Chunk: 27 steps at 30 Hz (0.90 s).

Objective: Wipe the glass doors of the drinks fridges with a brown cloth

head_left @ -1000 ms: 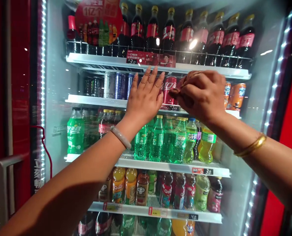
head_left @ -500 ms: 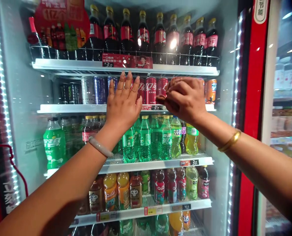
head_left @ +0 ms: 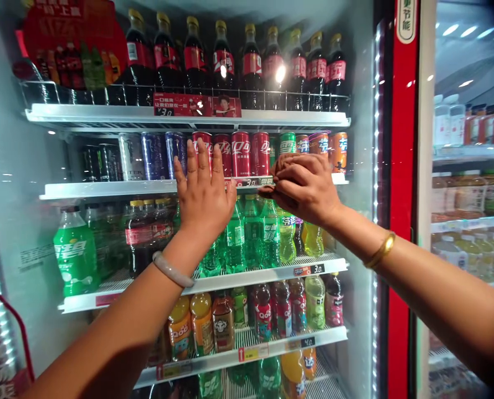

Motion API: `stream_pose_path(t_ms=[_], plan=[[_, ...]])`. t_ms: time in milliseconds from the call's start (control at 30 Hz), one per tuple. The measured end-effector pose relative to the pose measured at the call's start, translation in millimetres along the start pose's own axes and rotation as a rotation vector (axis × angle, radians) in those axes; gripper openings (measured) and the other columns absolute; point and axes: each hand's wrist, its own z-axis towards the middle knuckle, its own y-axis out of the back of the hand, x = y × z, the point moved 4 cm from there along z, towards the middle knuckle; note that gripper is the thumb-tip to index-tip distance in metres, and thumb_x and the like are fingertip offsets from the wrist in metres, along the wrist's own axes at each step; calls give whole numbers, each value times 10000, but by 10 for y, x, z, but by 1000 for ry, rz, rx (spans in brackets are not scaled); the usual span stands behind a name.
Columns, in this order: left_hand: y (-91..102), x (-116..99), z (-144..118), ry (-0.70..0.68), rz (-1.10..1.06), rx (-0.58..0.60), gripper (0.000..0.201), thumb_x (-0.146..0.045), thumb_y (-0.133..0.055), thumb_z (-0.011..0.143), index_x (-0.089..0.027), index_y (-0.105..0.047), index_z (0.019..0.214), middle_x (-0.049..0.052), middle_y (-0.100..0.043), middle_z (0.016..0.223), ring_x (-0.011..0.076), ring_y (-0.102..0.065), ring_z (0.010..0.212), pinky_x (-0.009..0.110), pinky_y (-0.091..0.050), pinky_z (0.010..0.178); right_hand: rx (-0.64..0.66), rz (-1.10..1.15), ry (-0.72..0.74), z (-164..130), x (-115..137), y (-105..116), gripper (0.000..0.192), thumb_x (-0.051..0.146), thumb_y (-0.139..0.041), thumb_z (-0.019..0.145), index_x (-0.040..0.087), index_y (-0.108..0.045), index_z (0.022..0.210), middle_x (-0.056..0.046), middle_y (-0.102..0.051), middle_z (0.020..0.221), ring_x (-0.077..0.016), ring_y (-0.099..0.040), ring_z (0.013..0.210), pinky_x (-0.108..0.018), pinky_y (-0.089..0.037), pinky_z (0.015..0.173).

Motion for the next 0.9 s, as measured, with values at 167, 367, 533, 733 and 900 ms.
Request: stream_pose_path(t_ms=[167, 367, 533, 733, 900], plan=[[-76, -141, -168, -29, -14, 34, 801, -340, -509, 996, -258, -144, 1703, 97, -120, 1774, 323, -67, 1656, 645, 78, 1327, -59, -64, -154, -89, -449, 61, 82, 425, -691, 910, 345, -671, 908, -2, -730, 1099, -298, -616, 1167, -528, -456, 977], [-125, -213, -329, -43, 20, 63, 754, -332, -460, 1023, -216, -154, 1702, 139, -112, 1764, 304, -81, 1654, 624, 54, 1336, -112, -84, -212, -25, -125, 5, 50, 364, -686, 920, 346, -690, 966, -1, -736, 1123, -305, -598, 1232, -563, -453, 1032], [-167, -269, -536, -59, -1, 61, 826, -331, -510, 1006, -260, -81, 1708, 114, -57, 1769, 324, -45, 1651, 638, 1, 1343, -35, 23, 50, -545, -366, 253, 115, 382, -767, 879, 388, -684, 957, 50, -757, 1109, -233, -627, 1210, -466, -494, 1052], [-218, -338, -636, -45, 0, 49, 862, -331, -531, 1005, -259, -36, 1707, 112, -4, 1770, 348, -18, 1650, 654, 14, 1338, -193, -155, -271, -259, -659, 169, 124, 418, -689, 917, 298, -692, 886, -30, -740, 1080, -284, -609, 1141, -494, -468, 981], [-248, -352, -715, -92, 24, 36, 880, -312, -536, 1015, -243, 11, 1701, 133, -22, 1768, 370, -57, 1647, 686, 13, 1321, -117, 0, -101, -392, -98, 125, 67, 359, -737, 912, 328, -686, 940, 29, -752, 1109, -242, -600, 1251, -482, -458, 1073]])
